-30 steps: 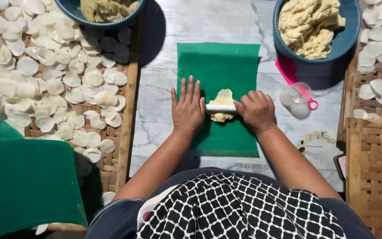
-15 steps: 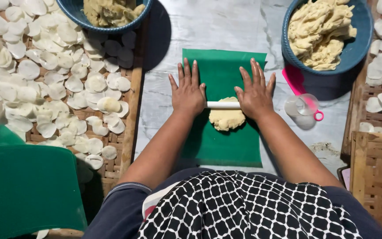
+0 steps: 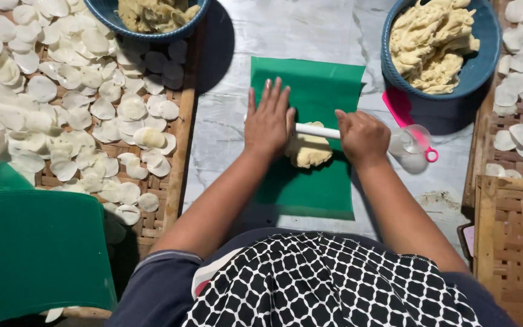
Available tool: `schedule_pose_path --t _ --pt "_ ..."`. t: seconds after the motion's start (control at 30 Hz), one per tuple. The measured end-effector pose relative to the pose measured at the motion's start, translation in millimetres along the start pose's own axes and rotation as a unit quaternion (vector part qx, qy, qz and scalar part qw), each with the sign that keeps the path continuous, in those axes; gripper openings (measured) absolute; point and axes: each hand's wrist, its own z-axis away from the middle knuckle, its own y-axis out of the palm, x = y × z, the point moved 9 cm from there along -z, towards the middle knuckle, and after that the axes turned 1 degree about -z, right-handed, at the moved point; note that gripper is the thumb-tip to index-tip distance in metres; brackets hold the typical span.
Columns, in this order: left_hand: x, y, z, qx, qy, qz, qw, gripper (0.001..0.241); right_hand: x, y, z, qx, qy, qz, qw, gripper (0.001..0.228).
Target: Rolling out dough on a mat using a rolling pin
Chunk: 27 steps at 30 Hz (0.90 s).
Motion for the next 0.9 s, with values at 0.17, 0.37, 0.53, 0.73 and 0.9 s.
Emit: schedule_pose_path --t 0.17,0.37,0.53,0.73,0.9 --pt "-22.3 30.3 57.4 0.060 0.010 -0.006 0.998 0.058 6.6 -16.0 45.4 0.009 0.049 0.003 0.999 0.047" --pt "-12.6 34.8 29.0 0.132 -0.017 -0.016 0.991 0.069 14.0 -7.4 31.2 0.055 0.100 -0.033 0.993 0.010" --pt "-8.0 32.6 -6.0 0.184 -0.030 0.000 0.983 0.077 2.4 17.0 15.9 0.139 0.137 -0.078 0.978 0.042" --pt "11.0 44.0 -44.1 0.217 -0.044 -0.005 0.975 0.076 4.9 36.7 0.9 -0.007 0.019 -0.041 0.999 0.050" --pt "13.6 18.5 -41.0 0.058 -0.025 0.034 0.997 0.062 9.0 21.6 -8.4 0.036 0.006 -0.099 0.994 0.055"
